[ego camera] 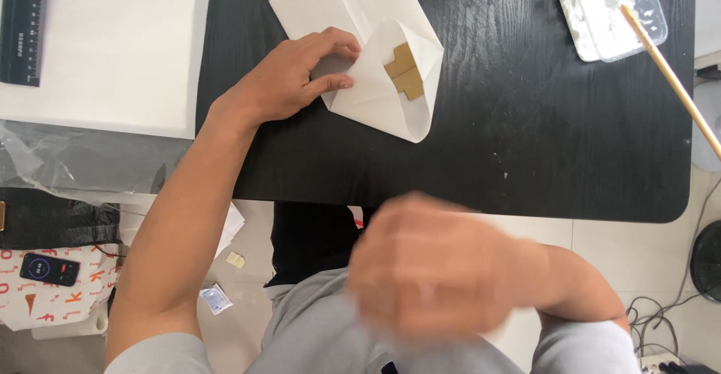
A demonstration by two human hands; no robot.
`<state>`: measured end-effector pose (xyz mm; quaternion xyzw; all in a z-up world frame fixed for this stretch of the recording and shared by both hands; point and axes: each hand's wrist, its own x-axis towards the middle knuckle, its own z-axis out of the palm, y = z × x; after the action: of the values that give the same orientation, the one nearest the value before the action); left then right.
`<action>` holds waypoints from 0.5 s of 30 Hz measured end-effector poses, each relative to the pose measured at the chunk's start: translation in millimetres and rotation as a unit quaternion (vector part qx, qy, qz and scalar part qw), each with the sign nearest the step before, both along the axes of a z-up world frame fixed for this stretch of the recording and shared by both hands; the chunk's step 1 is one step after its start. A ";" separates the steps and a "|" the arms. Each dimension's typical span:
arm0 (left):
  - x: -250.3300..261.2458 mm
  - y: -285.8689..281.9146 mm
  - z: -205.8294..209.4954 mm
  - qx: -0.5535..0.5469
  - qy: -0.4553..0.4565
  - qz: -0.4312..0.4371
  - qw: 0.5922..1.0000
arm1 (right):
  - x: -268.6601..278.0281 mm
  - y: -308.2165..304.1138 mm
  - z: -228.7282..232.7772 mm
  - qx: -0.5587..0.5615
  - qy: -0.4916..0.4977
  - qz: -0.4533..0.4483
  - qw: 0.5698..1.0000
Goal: Applying glue to the edges of a paper sheet and folding it to construct a paper bag.
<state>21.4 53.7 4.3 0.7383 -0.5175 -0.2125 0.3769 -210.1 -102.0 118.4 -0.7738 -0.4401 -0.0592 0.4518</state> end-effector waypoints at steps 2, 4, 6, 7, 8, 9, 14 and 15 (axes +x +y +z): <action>2.0 -0.8 -5.5 -0.016 -0.019 -0.002 1.000 | -8.7 10.5 8.2 0.020 -0.012 0.029 0.999; 0.7 -0.1 -9.6 -0.032 -0.036 -0.002 0.999 | -14.5 14.6 12.0 0.042 -0.021 0.060 0.997; 2.0 -0.6 -9.2 -0.004 -0.038 0.011 0.999 | -14.1 11.0 11.4 0.002 -0.051 0.034 0.998; 3.5 -0.9 -12.4 -0.006 -0.040 0.013 0.999 | -12.1 6.6 10.3 0.001 -0.054 0.035 0.998; 5.1 -1.1 -15.4 -0.013 -0.044 0.007 0.999 | -10.0 2.3 9.3 -0.029 -0.079 0.017 0.996; 6.3 -1.3 -18.8 -0.020 -0.046 0.001 0.999 | -8.2 -1.8 8.3 -0.058 -0.102 -0.002 0.993; 4.5 -2.5 -21.2 -0.037 -0.044 -0.026 0.998 | 2.0 -38.5 -3.8 -0.144 -0.170 -0.069 0.972; 6.0 -2.3 -24.3 -0.047 -0.048 -0.033 0.997 | 7.4 -46.7 -6.5 -0.172 -0.194 -0.085 0.962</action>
<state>27.4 51.5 -20.0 0.7113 -0.5687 -0.1648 0.3787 -202.7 -148.7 111.9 -0.8479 -0.4557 -0.1696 0.2114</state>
